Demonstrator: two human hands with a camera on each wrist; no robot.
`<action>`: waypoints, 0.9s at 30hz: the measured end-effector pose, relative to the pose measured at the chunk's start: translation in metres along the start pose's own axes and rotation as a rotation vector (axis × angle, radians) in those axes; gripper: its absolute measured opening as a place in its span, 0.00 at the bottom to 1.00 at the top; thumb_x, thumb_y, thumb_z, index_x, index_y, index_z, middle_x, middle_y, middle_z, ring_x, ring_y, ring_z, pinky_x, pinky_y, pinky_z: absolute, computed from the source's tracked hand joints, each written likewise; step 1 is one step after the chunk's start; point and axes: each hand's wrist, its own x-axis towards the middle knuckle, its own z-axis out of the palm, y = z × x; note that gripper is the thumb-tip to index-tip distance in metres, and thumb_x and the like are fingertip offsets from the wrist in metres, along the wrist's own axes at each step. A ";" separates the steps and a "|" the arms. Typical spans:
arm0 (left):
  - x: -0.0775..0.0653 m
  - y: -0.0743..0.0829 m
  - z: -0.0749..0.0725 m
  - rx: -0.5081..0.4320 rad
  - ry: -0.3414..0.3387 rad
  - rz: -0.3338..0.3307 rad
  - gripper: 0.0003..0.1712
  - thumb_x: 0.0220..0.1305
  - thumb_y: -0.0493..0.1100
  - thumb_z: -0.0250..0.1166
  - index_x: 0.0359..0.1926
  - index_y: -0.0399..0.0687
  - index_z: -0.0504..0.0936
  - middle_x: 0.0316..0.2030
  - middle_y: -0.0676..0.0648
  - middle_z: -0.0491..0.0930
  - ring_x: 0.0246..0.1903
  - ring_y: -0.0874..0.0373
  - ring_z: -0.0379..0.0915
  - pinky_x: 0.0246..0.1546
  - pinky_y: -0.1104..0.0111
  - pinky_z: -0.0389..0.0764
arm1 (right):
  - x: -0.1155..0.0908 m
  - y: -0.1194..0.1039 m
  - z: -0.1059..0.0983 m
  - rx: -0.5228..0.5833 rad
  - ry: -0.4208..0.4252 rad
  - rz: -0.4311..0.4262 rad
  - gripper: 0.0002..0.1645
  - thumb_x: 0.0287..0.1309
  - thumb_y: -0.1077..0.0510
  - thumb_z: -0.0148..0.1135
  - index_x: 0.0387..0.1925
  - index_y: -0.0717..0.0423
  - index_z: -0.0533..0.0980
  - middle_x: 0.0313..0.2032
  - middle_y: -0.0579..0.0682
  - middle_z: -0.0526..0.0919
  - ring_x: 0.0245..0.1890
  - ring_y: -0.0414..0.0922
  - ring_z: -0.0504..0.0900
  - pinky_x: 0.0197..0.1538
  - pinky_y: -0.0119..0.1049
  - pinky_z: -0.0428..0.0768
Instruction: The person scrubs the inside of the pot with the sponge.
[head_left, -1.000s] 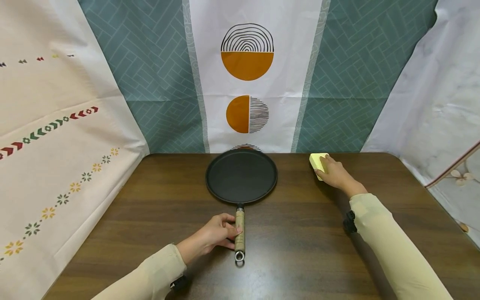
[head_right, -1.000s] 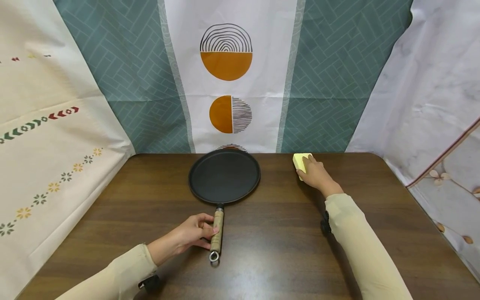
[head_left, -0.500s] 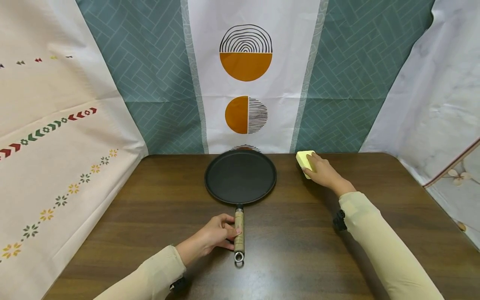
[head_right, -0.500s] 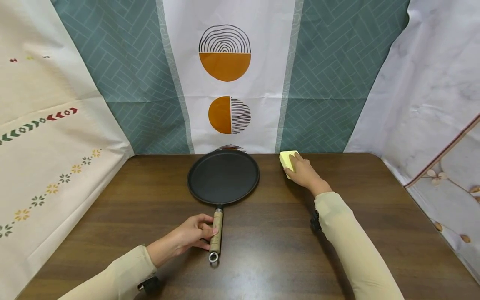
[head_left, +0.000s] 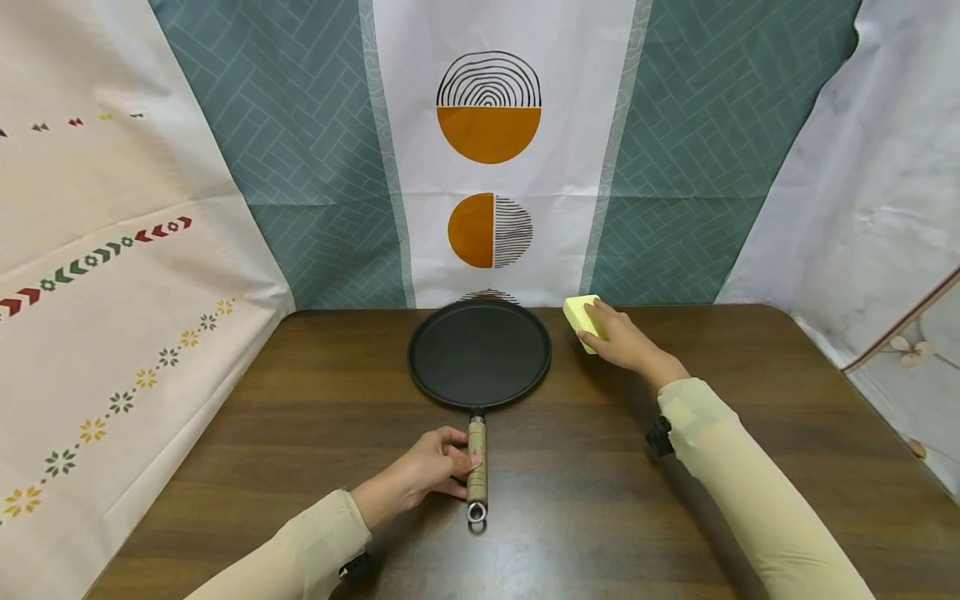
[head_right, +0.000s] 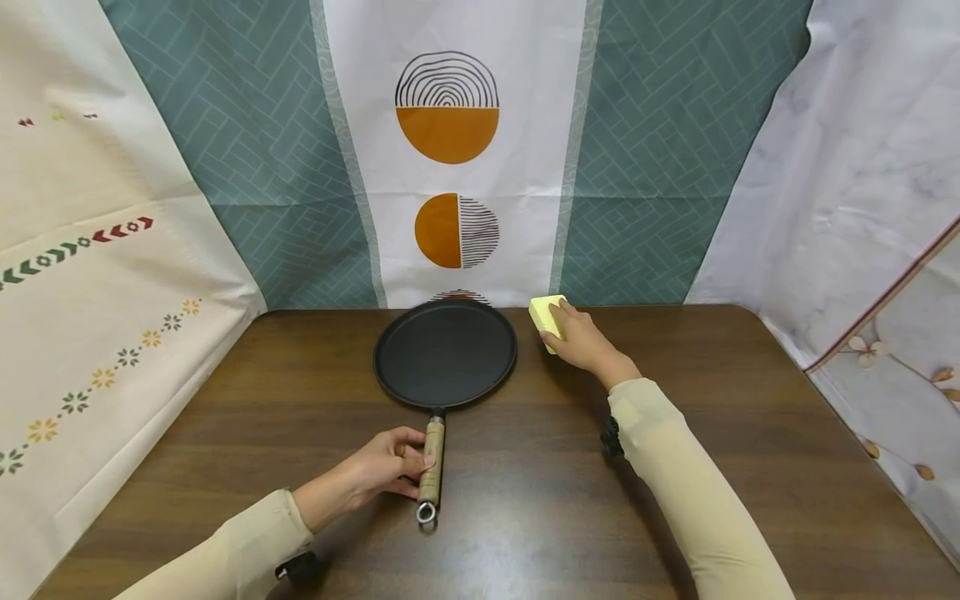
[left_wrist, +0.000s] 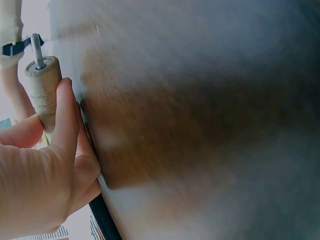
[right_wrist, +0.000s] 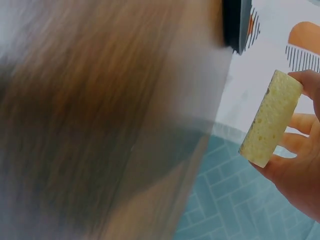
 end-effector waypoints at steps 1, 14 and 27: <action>0.000 0.000 0.000 0.000 -0.001 0.002 0.27 0.65 0.31 0.61 0.59 0.25 0.59 0.37 0.38 0.76 0.28 0.54 0.78 0.29 0.62 0.85 | 0.001 -0.002 0.001 0.001 0.000 -0.003 0.37 0.70 0.52 0.52 0.70 0.69 0.53 0.71 0.70 0.47 0.65 0.73 0.53 0.64 0.65 0.60; 0.001 -0.001 0.000 -0.001 0.001 0.000 0.27 0.65 0.31 0.61 0.59 0.26 0.60 0.36 0.38 0.76 0.28 0.54 0.78 0.29 0.61 0.85 | 0.013 -0.024 0.012 0.044 -0.021 -0.035 0.37 0.70 0.51 0.52 0.70 0.67 0.54 0.72 0.67 0.47 0.67 0.70 0.52 0.66 0.63 0.57; 0.003 -0.001 -0.001 -0.011 -0.011 -0.003 0.27 0.64 0.31 0.62 0.59 0.26 0.60 0.36 0.39 0.76 0.27 0.55 0.79 0.29 0.62 0.85 | 0.027 -0.046 0.028 0.073 -0.036 -0.072 0.37 0.69 0.50 0.53 0.70 0.66 0.55 0.72 0.64 0.48 0.68 0.67 0.53 0.68 0.60 0.57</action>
